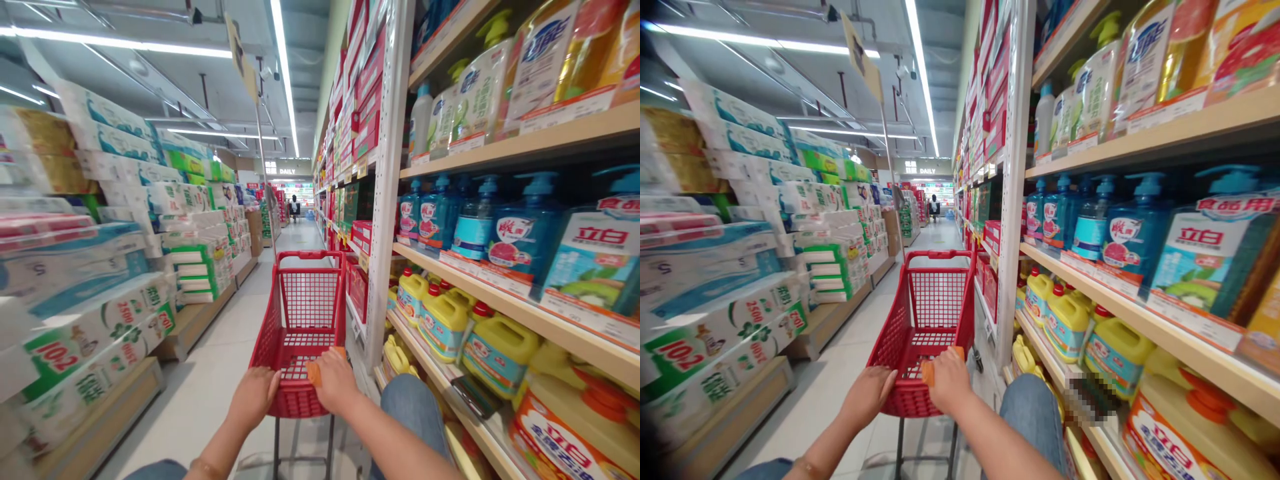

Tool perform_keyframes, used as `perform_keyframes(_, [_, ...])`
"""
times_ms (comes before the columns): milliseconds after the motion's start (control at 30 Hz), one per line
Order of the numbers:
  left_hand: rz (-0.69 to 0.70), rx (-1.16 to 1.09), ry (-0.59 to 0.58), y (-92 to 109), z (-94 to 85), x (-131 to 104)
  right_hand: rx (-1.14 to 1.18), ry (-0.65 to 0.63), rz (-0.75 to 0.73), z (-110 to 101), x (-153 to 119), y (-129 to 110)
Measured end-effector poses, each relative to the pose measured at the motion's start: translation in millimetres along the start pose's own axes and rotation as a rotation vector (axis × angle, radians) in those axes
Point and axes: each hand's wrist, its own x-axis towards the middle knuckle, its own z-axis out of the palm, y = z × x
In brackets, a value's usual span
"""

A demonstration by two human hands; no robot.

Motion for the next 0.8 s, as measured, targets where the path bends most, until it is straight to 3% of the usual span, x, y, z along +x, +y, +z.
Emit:
perform_keyframes(133, [-0.070,0.065,-0.035,32,2.1,8,0.006,0.106,0.140,13,1,-2])
perform_keyframes(233, [0.019,0.028,-0.076,45,2.3,10,0.046,0.123,0.108,20,-5,-9])
perform_keyframes(333, [0.136,-0.017,-0.002,38,-0.5,10,0.035,0.076,0.103,11,-8,3])
perform_keyframes(433, [0.143,-0.058,0.096,33,-0.5,10,-0.017,0.035,0.172,-3,-3,22])
perform_keyframes(567, [0.083,-0.105,0.134,52,4.6,12,-0.037,0.093,0.271,-3,2,22])
perform_keyframes(667, [0.149,-0.135,0.111,58,4.2,14,0.030,0.097,0.169,6,-3,13])
perform_keyframes(800, [0.165,-0.147,0.134,39,2.7,15,0.086,0.027,0.089,1,-5,22])
